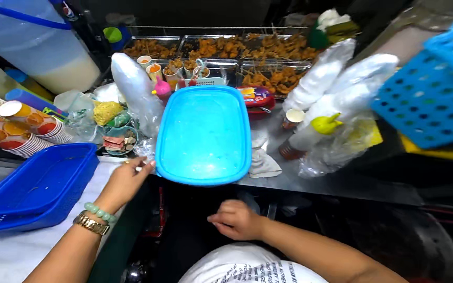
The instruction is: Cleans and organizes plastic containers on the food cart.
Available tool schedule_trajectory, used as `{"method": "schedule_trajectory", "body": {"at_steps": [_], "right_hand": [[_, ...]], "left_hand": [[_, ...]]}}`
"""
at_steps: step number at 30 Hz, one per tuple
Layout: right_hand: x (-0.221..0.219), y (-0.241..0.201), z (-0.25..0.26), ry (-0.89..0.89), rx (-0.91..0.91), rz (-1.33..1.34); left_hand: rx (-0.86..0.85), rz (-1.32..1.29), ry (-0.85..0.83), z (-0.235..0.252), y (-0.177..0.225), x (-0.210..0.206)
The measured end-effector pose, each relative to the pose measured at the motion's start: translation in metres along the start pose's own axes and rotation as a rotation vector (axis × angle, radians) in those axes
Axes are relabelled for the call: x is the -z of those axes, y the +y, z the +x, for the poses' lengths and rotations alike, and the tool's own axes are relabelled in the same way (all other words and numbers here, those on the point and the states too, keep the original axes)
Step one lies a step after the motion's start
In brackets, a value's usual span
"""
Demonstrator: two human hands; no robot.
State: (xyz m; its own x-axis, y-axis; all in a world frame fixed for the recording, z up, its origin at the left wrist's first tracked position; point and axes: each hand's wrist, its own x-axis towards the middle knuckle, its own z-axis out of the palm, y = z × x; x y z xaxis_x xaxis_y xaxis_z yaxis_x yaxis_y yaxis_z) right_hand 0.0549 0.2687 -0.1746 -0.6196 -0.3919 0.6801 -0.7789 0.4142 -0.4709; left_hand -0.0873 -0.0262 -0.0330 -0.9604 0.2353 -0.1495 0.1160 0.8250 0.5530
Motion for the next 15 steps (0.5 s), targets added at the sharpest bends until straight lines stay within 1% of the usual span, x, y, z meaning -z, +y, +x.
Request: {"method": "schedule_trajectory", "body": {"at_steps": [1,2,3,4,5,6,7,8,9,10,11,12,13,15], "right_hand": [[0.015,0.001,0.016,0.144,0.081,-0.060],[0.032,0.006,0.029,0.269,0.104,-0.130],[0.049,0.016,0.038,0.379,0.076,-0.210],[0.064,0.029,0.042,0.466,-0.001,-0.283],[0.077,0.044,0.042,0.511,-0.125,-0.346],[0.086,0.060,0.037,0.483,-0.298,-0.406],[0.092,0.075,0.028,0.346,-0.512,-0.431],[0.097,0.088,0.020,0.118,-0.732,-0.403],[0.096,0.103,0.012,-0.123,-0.893,-0.378],[0.092,0.113,0.004,-0.279,-0.980,-0.376],[0.089,0.117,-0.003,-0.313,-1.018,-0.386],[0.093,0.115,-0.002,-0.275,-1.073,-0.372],[0.102,0.110,0.005,-0.185,-1.148,-0.331],[0.122,0.094,0.025,0.123,-1.235,-0.240]], "left_hand": [[0.059,-0.009,-0.076,-0.004,0.003,-0.009],[0.105,-0.020,-0.120,-0.005,0.005,-0.018],[0.144,-0.044,-0.131,-0.005,0.007,-0.026],[0.178,-0.083,-0.120,-0.004,0.008,-0.031],[0.210,-0.145,-0.095,-0.003,0.010,-0.034],[0.243,-0.223,-0.070,-0.002,0.012,-0.037],[0.273,-0.306,-0.049,-0.002,0.014,-0.039],[0.294,-0.372,-0.032,-0.003,0.016,-0.040],[0.306,-0.416,-0.022,-0.004,0.017,-0.041],[0.312,-0.437,-0.016,-0.006,0.018,-0.042],[0.311,-0.435,-0.016,-0.008,0.017,-0.042],[0.303,-0.415,-0.023,-0.010,0.016,-0.042],[0.288,-0.391,-0.033,-0.011,0.015,-0.041],[0.257,-0.351,-0.050,-0.016,0.011,-0.038]]}}
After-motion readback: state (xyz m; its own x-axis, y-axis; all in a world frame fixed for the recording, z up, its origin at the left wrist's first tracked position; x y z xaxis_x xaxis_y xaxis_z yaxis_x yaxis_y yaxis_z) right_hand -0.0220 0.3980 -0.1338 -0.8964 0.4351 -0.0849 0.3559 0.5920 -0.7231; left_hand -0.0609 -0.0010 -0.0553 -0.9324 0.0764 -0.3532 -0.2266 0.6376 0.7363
